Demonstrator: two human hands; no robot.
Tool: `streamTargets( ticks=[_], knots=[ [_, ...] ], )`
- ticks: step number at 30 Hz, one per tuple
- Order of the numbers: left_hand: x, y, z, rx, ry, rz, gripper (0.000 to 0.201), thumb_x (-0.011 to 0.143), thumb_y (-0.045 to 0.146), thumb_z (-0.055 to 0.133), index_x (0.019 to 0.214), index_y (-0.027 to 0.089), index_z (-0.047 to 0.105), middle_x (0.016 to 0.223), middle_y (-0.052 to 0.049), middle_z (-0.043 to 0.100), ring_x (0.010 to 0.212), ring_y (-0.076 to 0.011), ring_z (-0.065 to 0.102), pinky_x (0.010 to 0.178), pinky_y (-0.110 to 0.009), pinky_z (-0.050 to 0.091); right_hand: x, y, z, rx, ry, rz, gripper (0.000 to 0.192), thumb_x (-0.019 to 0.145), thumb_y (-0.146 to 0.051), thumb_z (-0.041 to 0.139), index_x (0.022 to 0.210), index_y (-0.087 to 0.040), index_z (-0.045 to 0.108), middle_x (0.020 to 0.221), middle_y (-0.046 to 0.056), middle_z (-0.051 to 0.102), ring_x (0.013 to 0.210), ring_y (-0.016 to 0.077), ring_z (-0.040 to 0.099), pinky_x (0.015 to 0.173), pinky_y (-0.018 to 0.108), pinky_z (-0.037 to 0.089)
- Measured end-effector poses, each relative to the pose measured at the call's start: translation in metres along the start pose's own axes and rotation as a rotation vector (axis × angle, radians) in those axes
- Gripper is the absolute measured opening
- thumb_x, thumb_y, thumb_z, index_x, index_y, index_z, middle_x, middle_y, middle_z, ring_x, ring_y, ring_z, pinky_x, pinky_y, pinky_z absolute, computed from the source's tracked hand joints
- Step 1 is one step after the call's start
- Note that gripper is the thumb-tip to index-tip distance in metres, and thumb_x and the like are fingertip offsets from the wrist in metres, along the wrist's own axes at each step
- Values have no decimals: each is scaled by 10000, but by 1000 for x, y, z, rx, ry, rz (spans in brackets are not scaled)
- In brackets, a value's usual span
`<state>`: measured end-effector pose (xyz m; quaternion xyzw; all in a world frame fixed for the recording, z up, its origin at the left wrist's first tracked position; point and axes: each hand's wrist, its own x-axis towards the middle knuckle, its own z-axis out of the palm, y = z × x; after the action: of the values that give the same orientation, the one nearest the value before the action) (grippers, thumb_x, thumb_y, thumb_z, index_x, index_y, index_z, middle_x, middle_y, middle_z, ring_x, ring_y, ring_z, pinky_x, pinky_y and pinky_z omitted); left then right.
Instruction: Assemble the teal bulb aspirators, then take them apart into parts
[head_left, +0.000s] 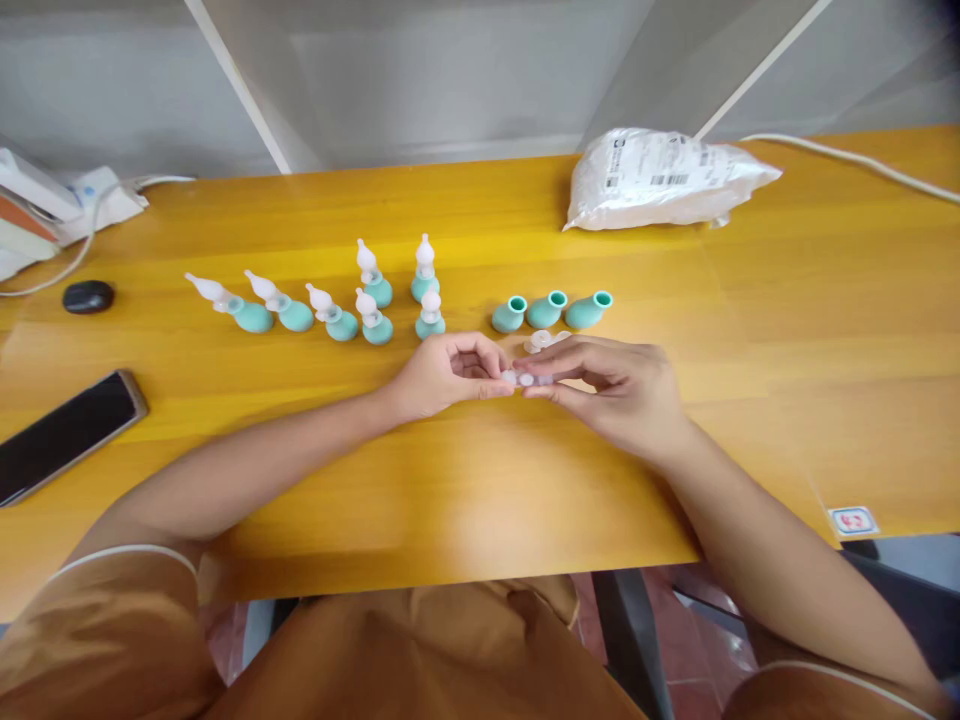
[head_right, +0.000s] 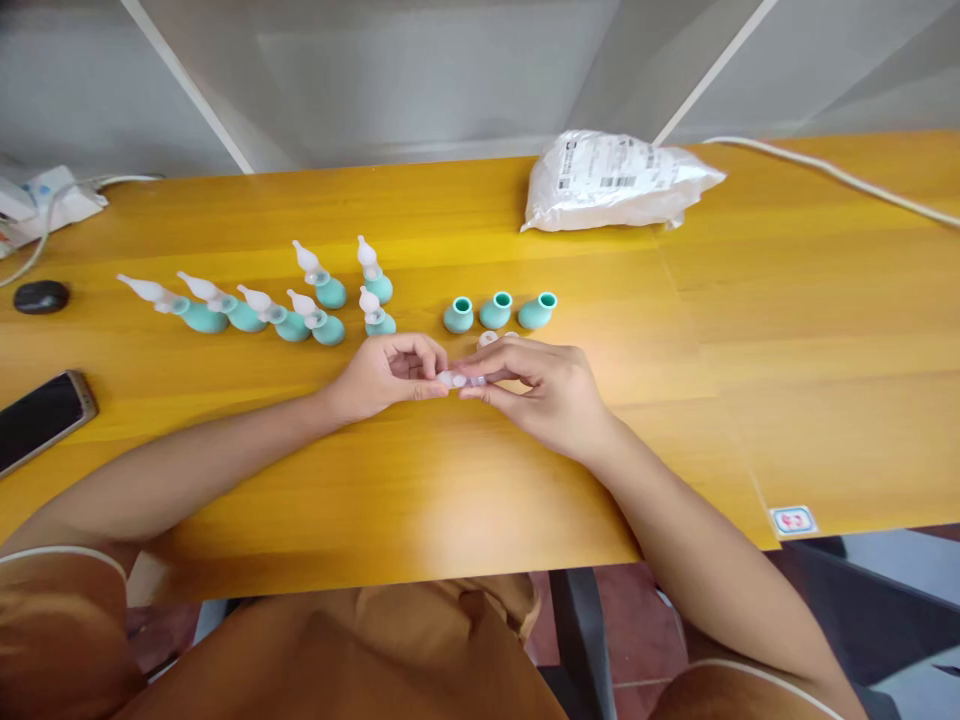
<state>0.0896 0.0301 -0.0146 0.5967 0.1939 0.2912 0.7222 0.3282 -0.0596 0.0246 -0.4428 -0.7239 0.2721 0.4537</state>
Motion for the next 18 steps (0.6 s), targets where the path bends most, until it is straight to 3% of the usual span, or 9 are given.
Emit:
streamTargets(
  ticks=[4, 7, 13, 18],
  knots=[
    [0, 2, 1, 7, 12, 75, 499, 822, 398, 1017, 766, 157, 584, 988, -56, 766, 895, -136, 731, 860, -304, 601, -1, -4, 2, 57, 34, 44, 162, 944, -241, 937, 1072, -316, 871, 1093, 7, 905, 980, 242, 888, 868, 393, 776],
    [0, 2, 2, -5, 34, 106, 480, 849, 375, 1001, 775, 163, 577, 959, -43, 767, 871, -125, 726, 824, -280, 596, -1, -5, 0, -22, 37, -22, 198, 956, -229, 926, 1109, -336, 861, 1092, -3, 903, 954, 246, 888, 845, 399, 775],
    [0, 0, 6, -96, 38, 17, 455, 795, 361, 1043, 1045, 165, 717, 1033, -34, 777, 943, -140, 764, 893, -293, 630, -5, 5, -3, -301, 66, -187, 262, 979, -279, 913, 1213, -338, 811, 1071, -12, 896, 803, 226, 872, 697, 349, 740],
    [-2, 1, 8, -108, -4, -37, 471, 854, 464, 1001, 980, 163, 661, 922, -38, 809, 807, -124, 760, 782, -267, 622, -2, 8, -6, -380, 16, -266, 297, 1019, -292, 871, 1290, -311, 751, 1084, 12, 885, 797, 214, 857, 713, 333, 725]
  ],
)
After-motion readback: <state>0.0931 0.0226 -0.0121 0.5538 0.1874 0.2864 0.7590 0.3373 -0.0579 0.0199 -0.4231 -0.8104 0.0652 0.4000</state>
